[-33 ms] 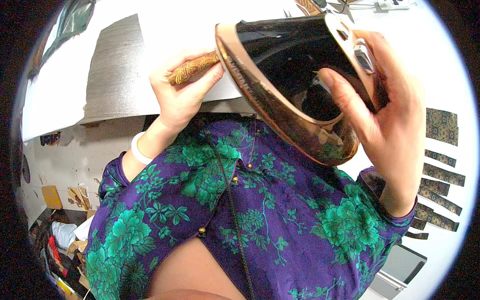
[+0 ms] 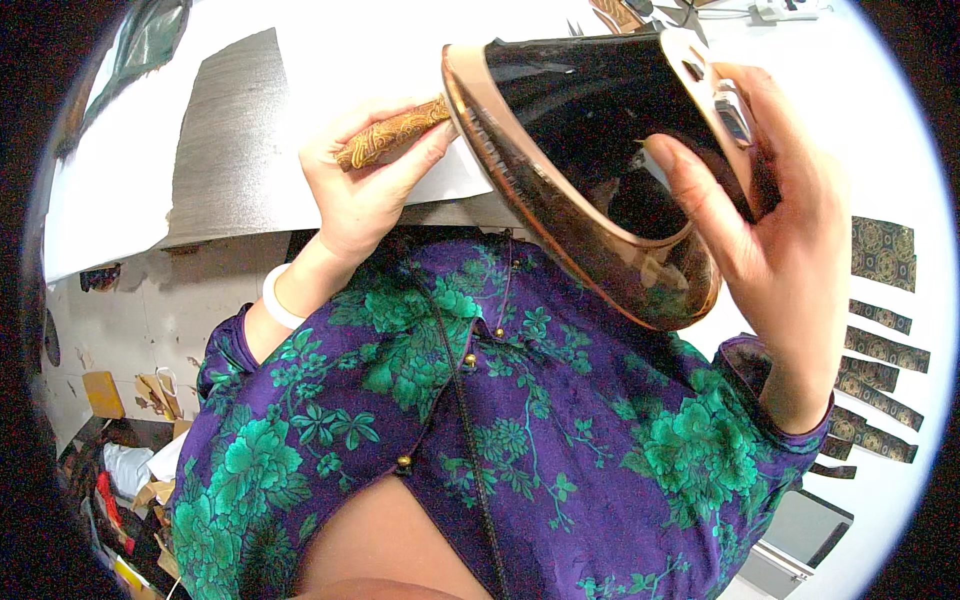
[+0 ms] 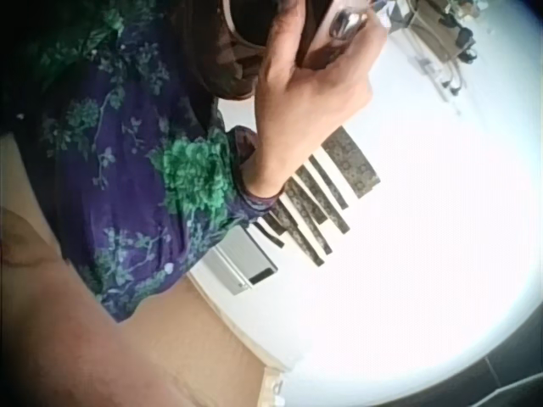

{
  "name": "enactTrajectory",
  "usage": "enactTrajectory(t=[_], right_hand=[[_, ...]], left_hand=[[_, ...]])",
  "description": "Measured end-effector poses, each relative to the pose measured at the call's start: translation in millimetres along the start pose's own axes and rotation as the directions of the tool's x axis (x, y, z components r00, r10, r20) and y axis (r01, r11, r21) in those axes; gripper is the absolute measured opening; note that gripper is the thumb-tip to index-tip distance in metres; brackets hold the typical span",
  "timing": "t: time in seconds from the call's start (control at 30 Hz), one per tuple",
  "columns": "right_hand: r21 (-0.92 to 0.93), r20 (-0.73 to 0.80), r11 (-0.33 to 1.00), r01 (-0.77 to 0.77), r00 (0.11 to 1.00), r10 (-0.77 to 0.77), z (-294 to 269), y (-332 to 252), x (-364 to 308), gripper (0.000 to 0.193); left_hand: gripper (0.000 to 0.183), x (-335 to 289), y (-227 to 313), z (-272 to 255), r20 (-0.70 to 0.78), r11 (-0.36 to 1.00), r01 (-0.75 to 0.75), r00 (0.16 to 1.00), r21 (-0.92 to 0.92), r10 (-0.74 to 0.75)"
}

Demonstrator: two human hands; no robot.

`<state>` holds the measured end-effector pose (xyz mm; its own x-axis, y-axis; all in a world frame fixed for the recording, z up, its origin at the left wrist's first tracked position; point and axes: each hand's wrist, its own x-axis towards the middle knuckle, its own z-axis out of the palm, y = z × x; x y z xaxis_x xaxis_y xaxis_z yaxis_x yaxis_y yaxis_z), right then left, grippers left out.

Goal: The person cuts a patterned fabric piece with scissors, irons it flat, folds it, and then wraps it around a rectangular cardboard-like object. They continue to trim excess fabric and press the edges with an iron.

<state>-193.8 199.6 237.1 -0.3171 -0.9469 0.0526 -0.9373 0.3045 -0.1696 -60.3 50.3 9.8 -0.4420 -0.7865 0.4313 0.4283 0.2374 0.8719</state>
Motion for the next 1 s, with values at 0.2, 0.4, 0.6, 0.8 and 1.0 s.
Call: enactTrajectory(t=[0.2,0.4,0.6,0.8,1.0], right_hand=[[-0.002,-0.086,0.989,0.151,0.985,-0.151,8.3,1.1,1.8,0.046],[0.039,-0.008,0.999,-0.012,1.0,0.012,1.7,1.3,-2.4,0.047],[-0.023,-0.103,0.98,0.196,0.975,-0.197,7.3,3.9,1.6,0.046],[0.001,-0.045,1.0,0.009,0.999,-0.009,-1.0,28.5,2.0,0.042],[0.279,-0.239,0.943,-0.181,0.938,0.251,-19.5,79.4,-18.2,0.035]], left_hand=[[0.024,-3.5,-15.1,-1.8,-0.015,0.998,-0.036,0.999,-0.047,0.036],[0.023,-1.7,-4.6,2.5,0.001,0.999,-0.03,1.0,-0.016,0.03],[0.023,-4.2,-2.9,-1.8,0.004,0.998,0.051,0.999,-0.035,-0.05],[0.021,1.1,1.9,3.5,-0.004,1.0,0.023,1.0,-0.008,-0.023],[0.02,5.1,15.3,5.6,-0.009,0.998,0.047,0.999,0.052,-0.046]])
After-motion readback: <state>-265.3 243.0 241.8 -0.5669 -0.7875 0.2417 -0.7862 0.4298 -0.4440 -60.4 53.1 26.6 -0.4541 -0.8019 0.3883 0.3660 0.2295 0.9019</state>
